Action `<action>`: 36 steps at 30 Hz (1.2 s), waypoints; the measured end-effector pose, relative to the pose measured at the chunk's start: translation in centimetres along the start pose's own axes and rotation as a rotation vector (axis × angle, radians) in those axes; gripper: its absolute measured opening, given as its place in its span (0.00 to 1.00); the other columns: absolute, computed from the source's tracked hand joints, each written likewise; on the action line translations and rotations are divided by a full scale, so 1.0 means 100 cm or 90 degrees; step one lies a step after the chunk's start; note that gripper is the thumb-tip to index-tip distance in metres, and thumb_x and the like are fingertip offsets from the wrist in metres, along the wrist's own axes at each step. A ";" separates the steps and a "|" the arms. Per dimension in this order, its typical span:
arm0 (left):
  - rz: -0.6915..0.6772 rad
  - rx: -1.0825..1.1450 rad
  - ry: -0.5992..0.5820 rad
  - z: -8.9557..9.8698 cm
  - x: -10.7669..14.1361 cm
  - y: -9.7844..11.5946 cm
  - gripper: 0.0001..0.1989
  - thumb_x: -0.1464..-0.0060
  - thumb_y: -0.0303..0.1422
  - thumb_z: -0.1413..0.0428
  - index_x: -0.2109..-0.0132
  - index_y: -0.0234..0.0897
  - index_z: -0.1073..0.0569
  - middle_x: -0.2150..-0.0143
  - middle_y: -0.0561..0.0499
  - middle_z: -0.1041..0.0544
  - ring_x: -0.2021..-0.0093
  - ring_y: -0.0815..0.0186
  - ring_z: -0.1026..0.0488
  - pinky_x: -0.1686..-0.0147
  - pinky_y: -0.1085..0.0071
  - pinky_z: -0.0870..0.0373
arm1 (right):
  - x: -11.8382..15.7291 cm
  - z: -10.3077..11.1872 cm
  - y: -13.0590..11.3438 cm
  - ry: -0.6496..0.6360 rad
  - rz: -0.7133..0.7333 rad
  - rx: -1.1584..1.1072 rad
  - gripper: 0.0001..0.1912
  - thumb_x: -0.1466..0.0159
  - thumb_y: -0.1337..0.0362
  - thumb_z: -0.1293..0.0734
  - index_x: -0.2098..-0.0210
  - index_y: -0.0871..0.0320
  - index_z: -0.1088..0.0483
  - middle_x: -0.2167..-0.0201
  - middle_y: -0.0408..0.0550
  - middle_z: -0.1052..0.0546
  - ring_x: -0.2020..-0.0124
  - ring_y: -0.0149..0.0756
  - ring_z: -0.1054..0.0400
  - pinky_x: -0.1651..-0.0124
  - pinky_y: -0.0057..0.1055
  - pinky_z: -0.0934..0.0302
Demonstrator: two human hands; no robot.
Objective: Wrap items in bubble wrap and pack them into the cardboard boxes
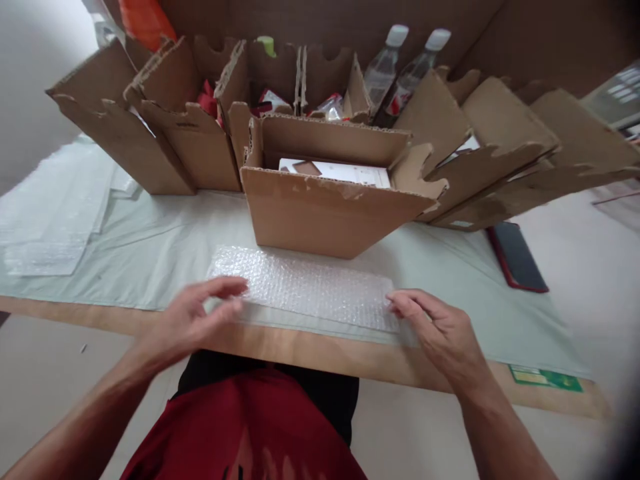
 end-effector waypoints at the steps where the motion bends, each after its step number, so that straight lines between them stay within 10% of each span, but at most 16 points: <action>1: 0.003 -0.111 0.123 0.030 -0.003 -0.004 0.22 0.43 0.48 0.41 0.48 0.40 0.22 0.52 0.44 0.18 0.51 0.54 0.23 0.57 0.62 0.27 | -0.005 0.006 0.016 0.018 -0.025 0.038 0.19 0.32 0.48 0.37 0.64 0.54 0.22 0.66 0.48 0.18 0.65 0.42 0.25 0.61 0.36 0.33; 4: 0.048 -0.352 0.249 0.071 -0.013 -0.016 0.26 0.44 0.50 0.46 0.47 0.37 0.23 0.57 0.44 0.20 0.60 0.55 0.24 0.61 0.61 0.30 | -0.022 0.004 0.044 0.012 -0.042 0.133 0.23 0.37 0.45 0.37 0.59 0.57 0.22 0.61 0.53 0.18 0.64 0.46 0.25 0.60 0.41 0.32; 8: 0.085 -0.500 0.201 0.064 -0.034 -0.033 0.19 0.44 0.47 0.45 0.55 0.37 0.22 0.59 0.44 0.23 0.62 0.55 0.25 0.64 0.62 0.33 | -0.042 -0.017 0.045 -0.023 -0.011 0.234 0.26 0.40 0.44 0.37 0.58 0.58 0.22 0.60 0.58 0.20 0.65 0.49 0.26 0.59 0.46 0.33; 14: 0.020 -0.442 0.179 0.047 -0.045 -0.029 0.09 0.46 0.37 0.47 0.71 0.39 0.30 0.66 0.48 0.26 0.67 0.61 0.28 0.65 0.65 0.36 | -0.042 -0.017 0.024 -0.061 -0.009 0.149 0.19 0.41 0.45 0.37 0.73 0.54 0.28 0.64 0.54 0.20 0.67 0.45 0.27 0.64 0.41 0.34; 18: -0.004 -0.282 0.171 0.071 -0.041 -0.026 0.11 0.46 0.42 0.49 0.65 0.40 0.31 0.73 0.54 0.27 0.73 0.64 0.30 0.70 0.69 0.36 | -0.001 -0.021 0.006 -0.110 -0.127 -0.005 0.18 0.40 0.47 0.33 0.61 0.54 0.25 0.75 0.43 0.25 0.77 0.37 0.31 0.73 0.33 0.35; 23: -0.062 -0.424 0.233 0.122 -0.066 0.007 0.15 0.46 0.38 0.48 0.54 0.38 0.26 0.71 0.52 0.22 0.71 0.60 0.25 0.67 0.66 0.32 | 0.061 -0.091 -0.054 -0.204 -0.104 -0.259 0.34 0.34 0.55 0.33 0.30 0.52 0.38 0.53 0.48 0.18 0.55 0.40 0.22 0.51 0.33 0.27; 30: -0.160 -0.535 0.205 0.107 -0.147 0.044 0.22 0.44 0.31 0.44 0.43 0.35 0.25 0.48 0.40 0.19 0.47 0.49 0.23 0.47 0.57 0.28 | 0.072 -0.181 -0.121 -0.419 -0.031 -0.355 0.22 0.33 0.60 0.35 0.42 0.53 0.24 0.47 0.50 0.20 0.47 0.45 0.25 0.43 0.38 0.32; 36: -0.288 -0.426 0.146 0.079 -0.065 0.010 0.19 0.40 0.28 0.49 0.44 0.37 0.25 0.44 0.42 0.21 0.40 0.54 0.26 0.38 0.53 0.31 | 0.076 -0.194 -0.112 -0.513 -0.197 -0.472 0.24 0.34 0.54 0.31 0.41 0.53 0.27 0.48 0.52 0.20 0.54 0.42 0.25 0.52 0.37 0.32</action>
Point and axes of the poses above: each hand's wrist, its own x-axis away from the middle knuckle, its own z-axis out of the back of the hand, y = z × x, the point moved 9 cm from there along -x, towards the middle knuckle
